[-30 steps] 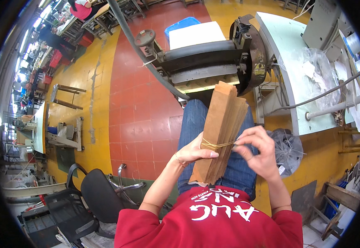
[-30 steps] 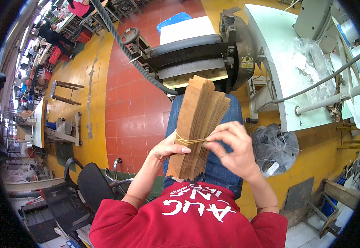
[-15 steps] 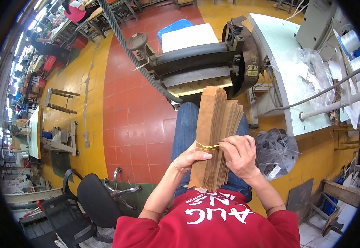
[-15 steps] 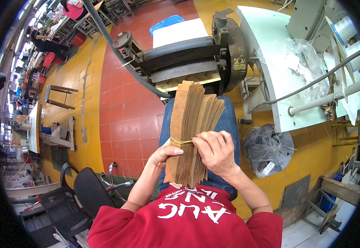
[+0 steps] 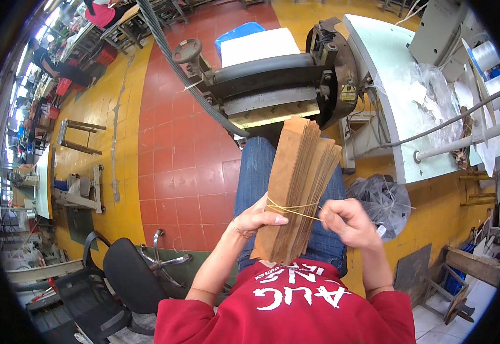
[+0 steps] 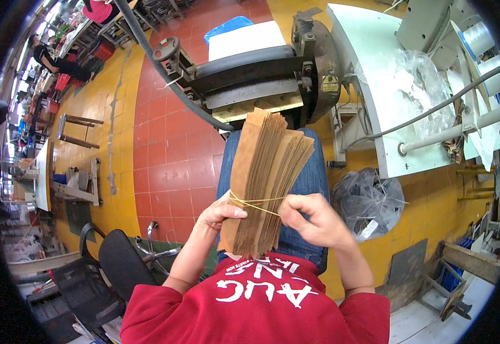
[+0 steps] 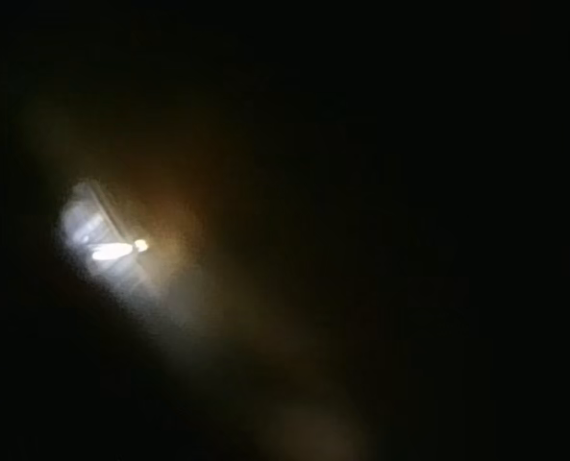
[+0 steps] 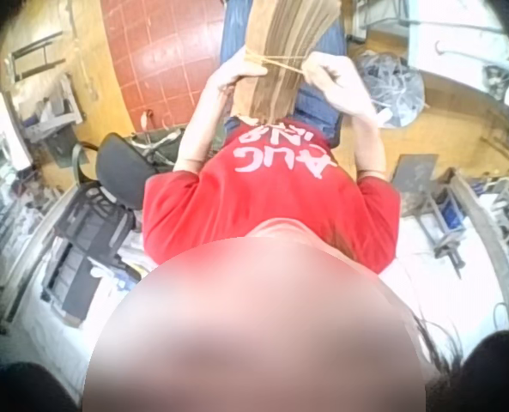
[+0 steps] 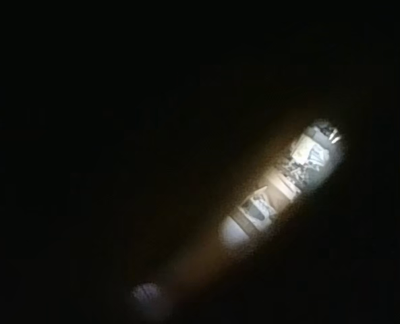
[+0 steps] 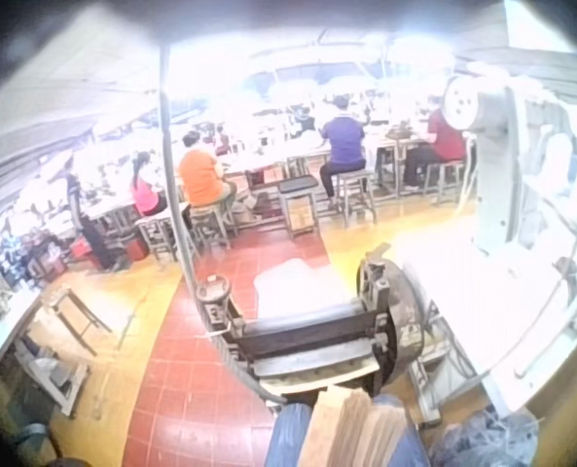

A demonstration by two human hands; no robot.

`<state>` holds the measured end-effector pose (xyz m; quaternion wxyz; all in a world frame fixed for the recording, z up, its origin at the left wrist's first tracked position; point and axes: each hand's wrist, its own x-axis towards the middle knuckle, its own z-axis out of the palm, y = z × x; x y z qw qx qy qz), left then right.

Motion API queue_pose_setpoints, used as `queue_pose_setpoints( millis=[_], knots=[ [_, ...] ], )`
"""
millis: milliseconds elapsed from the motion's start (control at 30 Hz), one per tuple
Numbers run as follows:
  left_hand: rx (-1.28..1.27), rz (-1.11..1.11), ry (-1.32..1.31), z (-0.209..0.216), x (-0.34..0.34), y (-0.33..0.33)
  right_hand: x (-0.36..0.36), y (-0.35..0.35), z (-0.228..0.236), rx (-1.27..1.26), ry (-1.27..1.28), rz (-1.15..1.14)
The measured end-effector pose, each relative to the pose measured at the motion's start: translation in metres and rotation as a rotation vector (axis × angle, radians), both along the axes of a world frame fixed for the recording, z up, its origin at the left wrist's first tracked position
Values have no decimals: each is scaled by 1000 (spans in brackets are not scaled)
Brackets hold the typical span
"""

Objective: The person assembles small wooden sticks into a bundle, ties them with a rubber band, and places the bundle on a sewing machine table. They then pick up flat cardboard pieces, fold them, and stack them on a nearby surface.

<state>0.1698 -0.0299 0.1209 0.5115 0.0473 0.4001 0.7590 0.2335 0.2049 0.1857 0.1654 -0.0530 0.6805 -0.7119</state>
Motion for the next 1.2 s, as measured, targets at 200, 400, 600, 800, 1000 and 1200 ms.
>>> queue_pose_setpoints(
  millis=[200, 400, 600, 800, 1000, 1200],
  knots=[
    [98, -262, -4, -8, 6, -17, -10, 75, -2, -293, 6, -54],
    [163, -512, 60, -8, 6, -10, -25, 96, -10, -627, 40, -181],
    [286, -632, 220, -24, 7, -11, -61, 101, -11, -858, -120, -308],
    [225, -266, -339, -36, 26, -35, -71, 81, -27, -412, 185, -334],
    [141, -640, 406, -22, -1, -16, -83, 107, -16, -580, 546, -572],
    [113, -781, 54, -25, 15, -5, -45, 112, 23, 413, 587, -637]
  ],
)
